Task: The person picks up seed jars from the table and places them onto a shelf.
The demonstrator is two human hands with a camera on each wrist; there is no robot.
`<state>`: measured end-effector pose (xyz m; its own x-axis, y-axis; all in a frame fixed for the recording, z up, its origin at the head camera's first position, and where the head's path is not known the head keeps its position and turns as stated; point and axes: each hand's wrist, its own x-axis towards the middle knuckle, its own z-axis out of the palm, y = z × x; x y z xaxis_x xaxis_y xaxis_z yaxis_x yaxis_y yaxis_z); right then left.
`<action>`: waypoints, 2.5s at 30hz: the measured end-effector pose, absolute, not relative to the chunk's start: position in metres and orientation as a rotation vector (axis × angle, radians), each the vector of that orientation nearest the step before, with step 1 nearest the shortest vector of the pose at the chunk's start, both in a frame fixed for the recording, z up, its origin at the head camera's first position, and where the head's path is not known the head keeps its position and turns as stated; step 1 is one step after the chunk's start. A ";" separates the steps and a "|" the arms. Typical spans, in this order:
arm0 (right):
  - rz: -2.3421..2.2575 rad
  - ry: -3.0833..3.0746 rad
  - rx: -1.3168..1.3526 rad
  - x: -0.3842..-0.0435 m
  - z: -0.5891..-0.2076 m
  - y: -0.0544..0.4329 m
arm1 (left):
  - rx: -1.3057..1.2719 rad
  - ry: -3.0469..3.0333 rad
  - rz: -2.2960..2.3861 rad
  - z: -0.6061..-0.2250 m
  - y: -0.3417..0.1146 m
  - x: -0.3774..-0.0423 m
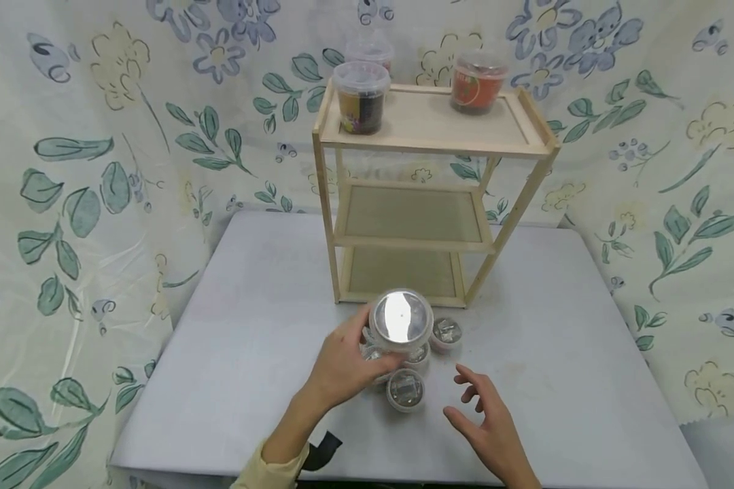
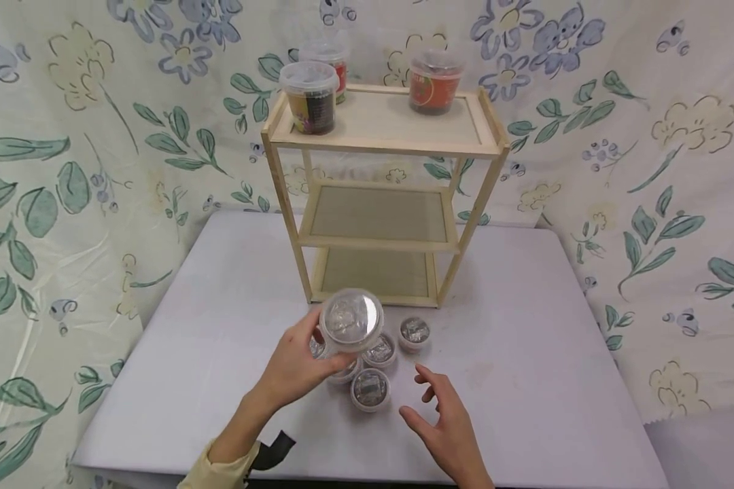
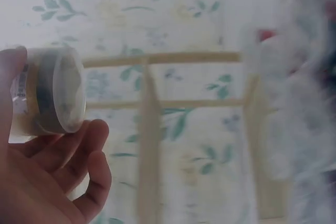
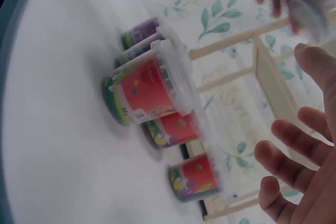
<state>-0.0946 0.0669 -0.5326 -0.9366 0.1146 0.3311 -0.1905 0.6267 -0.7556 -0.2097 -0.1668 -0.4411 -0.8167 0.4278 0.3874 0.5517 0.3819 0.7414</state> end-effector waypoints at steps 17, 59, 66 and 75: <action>1.208 -2.495 -0.081 -0.087 -0.540 0.068 | -1.062 -2.163 -1.362 -0.323 -0.124 -0.281; 1.223 -2.502 -0.142 -0.083 -0.553 0.065 | -0.533 -2.922 -0.771 -0.211 -0.014 -0.360; 1.269 -2.486 -0.108 -0.088 -0.552 0.069 | -0.548 -2.924 -0.770 -0.208 -0.012 -0.359; 1.242 -2.529 -0.152 -0.093 -0.551 0.073 | -0.662 -2.828 -1.031 -0.206 -0.058 -0.334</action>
